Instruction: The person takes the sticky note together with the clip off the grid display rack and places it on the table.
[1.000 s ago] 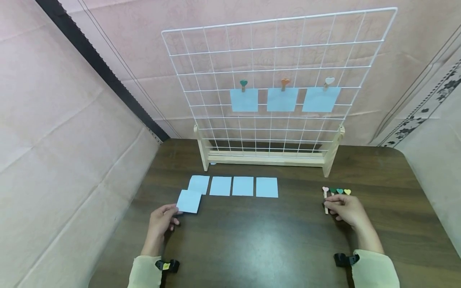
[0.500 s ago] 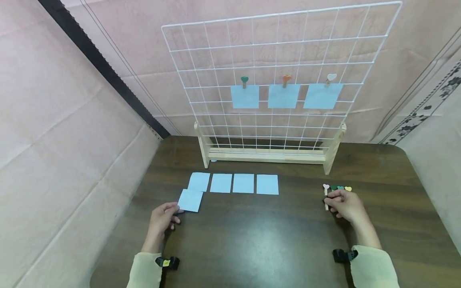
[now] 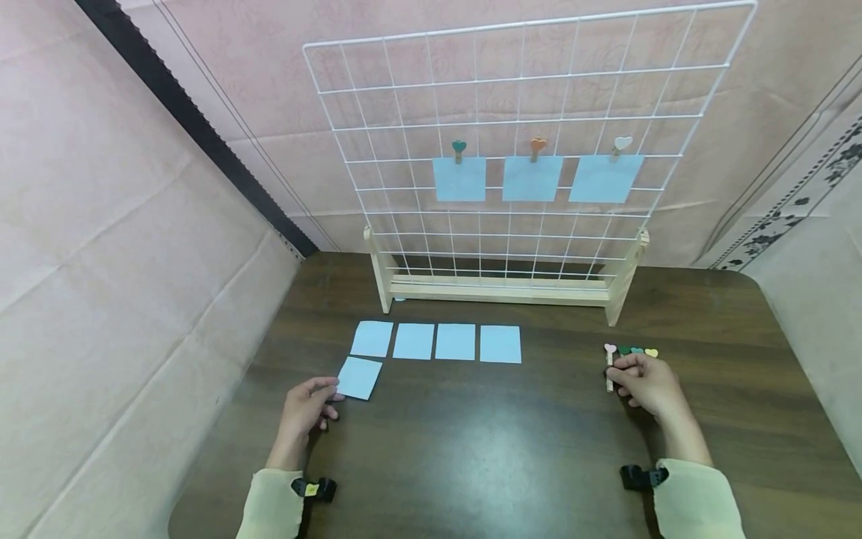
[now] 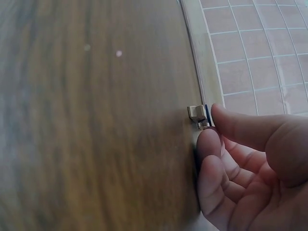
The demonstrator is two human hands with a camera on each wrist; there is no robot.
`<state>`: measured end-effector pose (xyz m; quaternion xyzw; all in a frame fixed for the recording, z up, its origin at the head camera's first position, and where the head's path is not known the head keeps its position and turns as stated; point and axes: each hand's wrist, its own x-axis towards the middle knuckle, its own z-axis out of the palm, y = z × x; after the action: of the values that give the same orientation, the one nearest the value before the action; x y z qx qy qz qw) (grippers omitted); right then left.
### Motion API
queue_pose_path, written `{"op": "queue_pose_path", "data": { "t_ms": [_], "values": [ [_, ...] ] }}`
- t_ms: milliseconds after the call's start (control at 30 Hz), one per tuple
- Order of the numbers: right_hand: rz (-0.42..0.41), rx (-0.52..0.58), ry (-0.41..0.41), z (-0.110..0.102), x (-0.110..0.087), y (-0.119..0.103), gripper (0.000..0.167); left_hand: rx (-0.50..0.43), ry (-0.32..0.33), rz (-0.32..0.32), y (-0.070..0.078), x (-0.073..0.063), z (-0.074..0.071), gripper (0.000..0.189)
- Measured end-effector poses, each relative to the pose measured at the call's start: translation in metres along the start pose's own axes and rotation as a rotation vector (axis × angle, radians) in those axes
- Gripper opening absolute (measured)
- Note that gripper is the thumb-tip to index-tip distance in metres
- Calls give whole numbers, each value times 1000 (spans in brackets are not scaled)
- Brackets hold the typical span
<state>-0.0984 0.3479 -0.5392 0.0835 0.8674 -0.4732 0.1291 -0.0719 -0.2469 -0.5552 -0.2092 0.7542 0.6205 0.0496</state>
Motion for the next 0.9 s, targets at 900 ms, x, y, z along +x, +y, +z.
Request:
{"op": "queue_pose_path", "data": {
  "t_ms": [900],
  "values": [
    [-4, 47, 3, 0, -7, -1, 42, 115, 26, 37, 2, -4, 6, 25]
  ]
}}
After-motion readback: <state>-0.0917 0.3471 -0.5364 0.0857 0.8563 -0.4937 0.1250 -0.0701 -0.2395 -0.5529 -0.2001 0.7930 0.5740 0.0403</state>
